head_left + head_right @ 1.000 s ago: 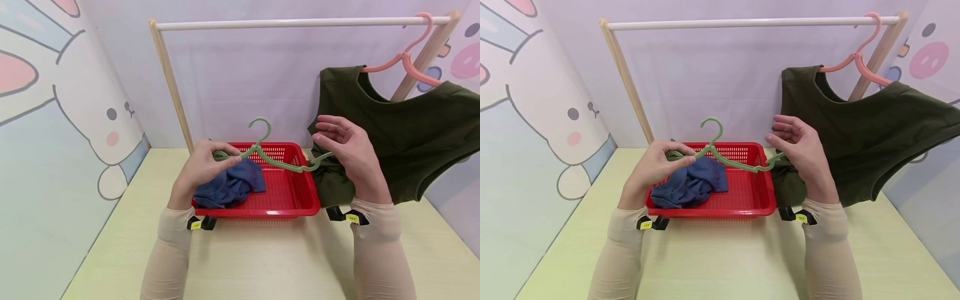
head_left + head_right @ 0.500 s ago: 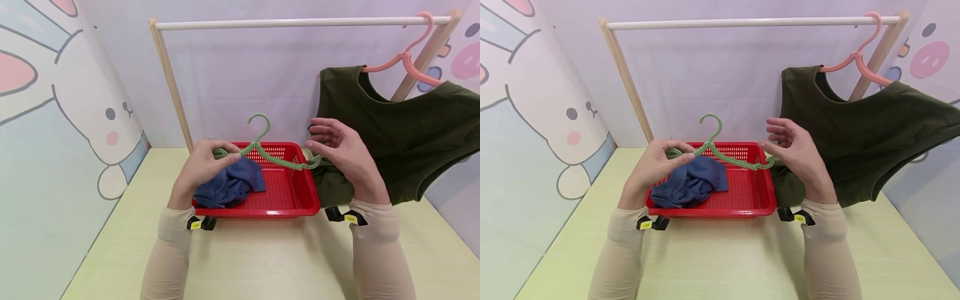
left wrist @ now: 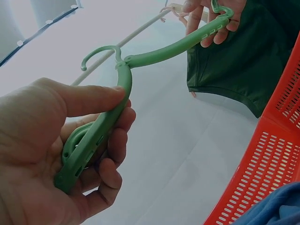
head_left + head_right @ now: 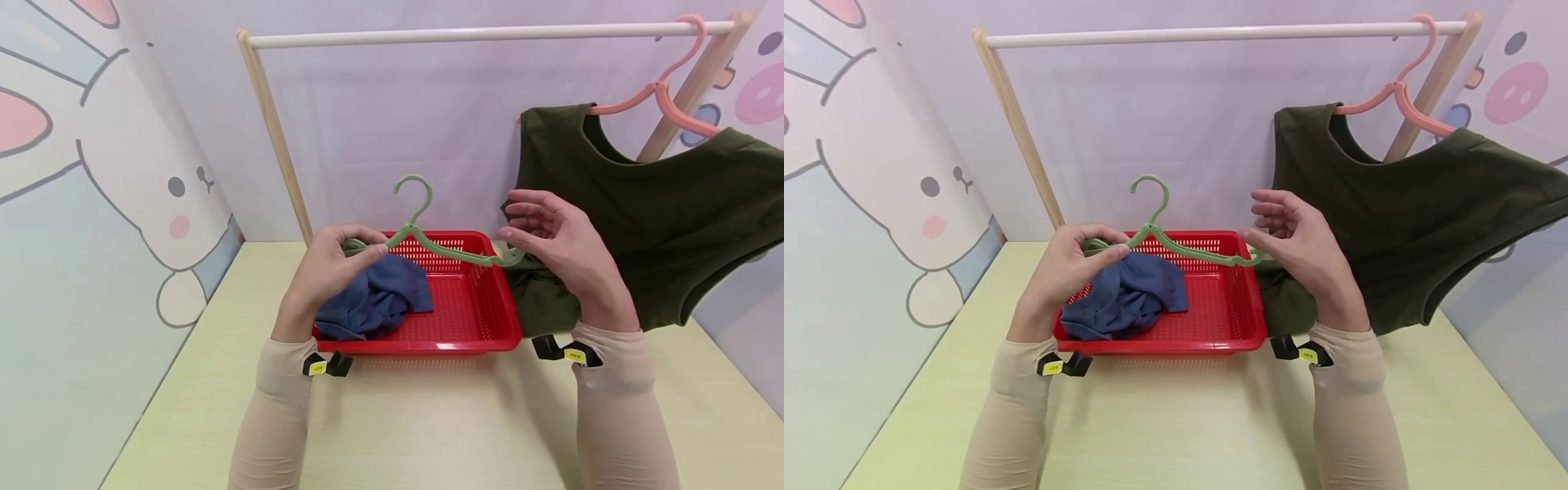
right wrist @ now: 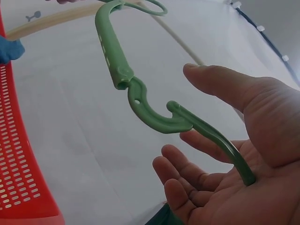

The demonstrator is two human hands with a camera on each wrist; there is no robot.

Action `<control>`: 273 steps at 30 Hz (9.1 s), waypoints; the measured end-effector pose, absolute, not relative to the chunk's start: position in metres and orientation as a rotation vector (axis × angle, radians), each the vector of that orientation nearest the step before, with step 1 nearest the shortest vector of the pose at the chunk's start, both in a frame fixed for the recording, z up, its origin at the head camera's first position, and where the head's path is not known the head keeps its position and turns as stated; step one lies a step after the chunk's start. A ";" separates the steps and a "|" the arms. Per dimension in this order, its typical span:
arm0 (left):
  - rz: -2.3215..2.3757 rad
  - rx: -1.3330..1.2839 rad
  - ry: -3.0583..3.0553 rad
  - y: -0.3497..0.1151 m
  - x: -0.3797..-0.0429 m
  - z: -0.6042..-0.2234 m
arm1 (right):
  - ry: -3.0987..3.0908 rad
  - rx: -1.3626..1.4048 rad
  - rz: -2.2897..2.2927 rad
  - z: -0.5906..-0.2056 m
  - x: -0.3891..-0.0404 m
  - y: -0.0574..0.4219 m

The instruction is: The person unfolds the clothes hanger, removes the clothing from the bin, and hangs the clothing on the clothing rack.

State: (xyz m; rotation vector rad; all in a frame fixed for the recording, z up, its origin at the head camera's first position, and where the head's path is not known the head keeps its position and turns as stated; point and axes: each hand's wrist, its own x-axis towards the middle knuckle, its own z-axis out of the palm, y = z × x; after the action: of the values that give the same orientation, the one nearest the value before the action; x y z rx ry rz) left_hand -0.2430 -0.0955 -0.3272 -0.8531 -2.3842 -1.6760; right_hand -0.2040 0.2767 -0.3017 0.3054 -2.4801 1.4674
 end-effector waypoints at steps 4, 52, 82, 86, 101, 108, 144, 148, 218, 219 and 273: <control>-1.722 -0.835 -2.359 -0.097 -0.243 -0.328 | -2.477 0.310 1.472 -0.302 -0.204 0.276; -1.729 -0.820 -2.210 -0.090 -0.240 -0.328 | -2.552 0.428 1.533 -0.304 -0.203 0.289; -1.578 -0.831 -2.338 -0.111 -0.243 -0.324 | -2.562 0.472 1.512 -0.300 -0.198 0.310; -1.582 -0.801 -2.314 -0.110 -0.242 -0.324 | -2.561 0.472 1.502 -0.300 -0.198 0.310; -1.659 -0.743 -2.146 -0.101 -0.243 -0.326 | -2.516 0.379 1.523 -0.301 -0.196 0.309; -1.725 -0.717 -2.072 -0.098 -0.243 -0.326 | -2.525 0.366 1.503 -0.300 -0.196 0.309; -1.977 -0.559 -1.953 -0.123 -0.244 -0.323 | -2.309 0.340 1.735 -0.301 -0.191 0.335; -2.000 -0.582 -1.974 -0.126 -0.243 -0.322 | -2.269 0.369 1.769 -0.301 -0.191 0.337; -1.665 -0.630 -2.458 -0.130 -0.248 -0.328 | -2.302 0.308 1.717 -0.304 -0.193 0.335; -1.666 -0.626 -2.454 -0.130 -0.248 -0.328 | -2.309 0.303 1.705 -0.304 -0.193 0.335; -1.481 -0.771 -2.533 -0.096 -0.250 -0.336 | -2.508 0.299 1.450 -0.298 -0.195 0.252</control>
State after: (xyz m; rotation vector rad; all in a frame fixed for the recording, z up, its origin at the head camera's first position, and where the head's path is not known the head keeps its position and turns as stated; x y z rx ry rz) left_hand -0.2502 -0.0964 -0.3360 -0.7712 -2.5330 -1.4811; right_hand -0.1952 0.2522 -0.2979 0.2988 -2.5075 1.4496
